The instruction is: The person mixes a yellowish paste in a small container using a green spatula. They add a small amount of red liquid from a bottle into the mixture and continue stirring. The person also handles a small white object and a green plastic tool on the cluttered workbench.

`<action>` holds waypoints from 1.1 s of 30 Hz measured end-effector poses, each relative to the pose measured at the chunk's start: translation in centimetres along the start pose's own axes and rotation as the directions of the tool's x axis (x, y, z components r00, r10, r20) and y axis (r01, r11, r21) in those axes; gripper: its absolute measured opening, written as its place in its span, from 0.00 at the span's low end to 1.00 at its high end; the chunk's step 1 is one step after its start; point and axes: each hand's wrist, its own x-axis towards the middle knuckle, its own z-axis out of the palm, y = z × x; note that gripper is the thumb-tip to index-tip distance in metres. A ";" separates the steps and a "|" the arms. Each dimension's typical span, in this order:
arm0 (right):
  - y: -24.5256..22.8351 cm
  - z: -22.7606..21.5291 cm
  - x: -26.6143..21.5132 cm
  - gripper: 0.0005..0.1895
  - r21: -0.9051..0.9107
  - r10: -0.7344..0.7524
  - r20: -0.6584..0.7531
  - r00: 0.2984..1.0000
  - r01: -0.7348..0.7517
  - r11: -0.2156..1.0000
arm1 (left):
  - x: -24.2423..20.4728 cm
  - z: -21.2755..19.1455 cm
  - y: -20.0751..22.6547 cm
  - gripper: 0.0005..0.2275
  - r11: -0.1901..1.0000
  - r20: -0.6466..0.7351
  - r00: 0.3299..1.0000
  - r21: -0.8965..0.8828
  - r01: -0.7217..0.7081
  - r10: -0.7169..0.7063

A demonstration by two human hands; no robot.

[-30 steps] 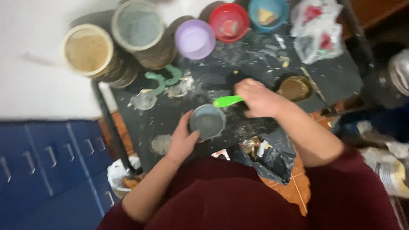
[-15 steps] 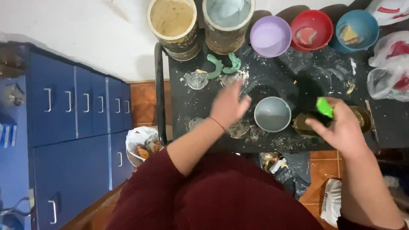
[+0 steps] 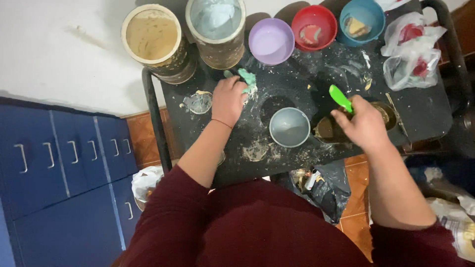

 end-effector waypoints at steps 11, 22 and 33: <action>2.6 -0.8 2.1 0.23 -0.093 0.124 0.161 0.979 -0.110 0.990 | 2.3 1.6 3.1 0.13 0.965 0.149 0.969 -0.205 -0.166 0.198; 7.8 1.3 3.8 0.17 -0.233 0.052 -0.106 0.993 -0.076 0.969 | 5.5 3.2 8.6 0.20 0.941 0.278 0.909 -0.220 -0.256 0.312; 21.3 -0.6 -7.4 0.12 -0.270 0.248 -0.025 0.968 -0.245 0.931 | -12.0 -14.8 6.7 0.20 1.000 0.227 0.974 0.029 -0.010 0.003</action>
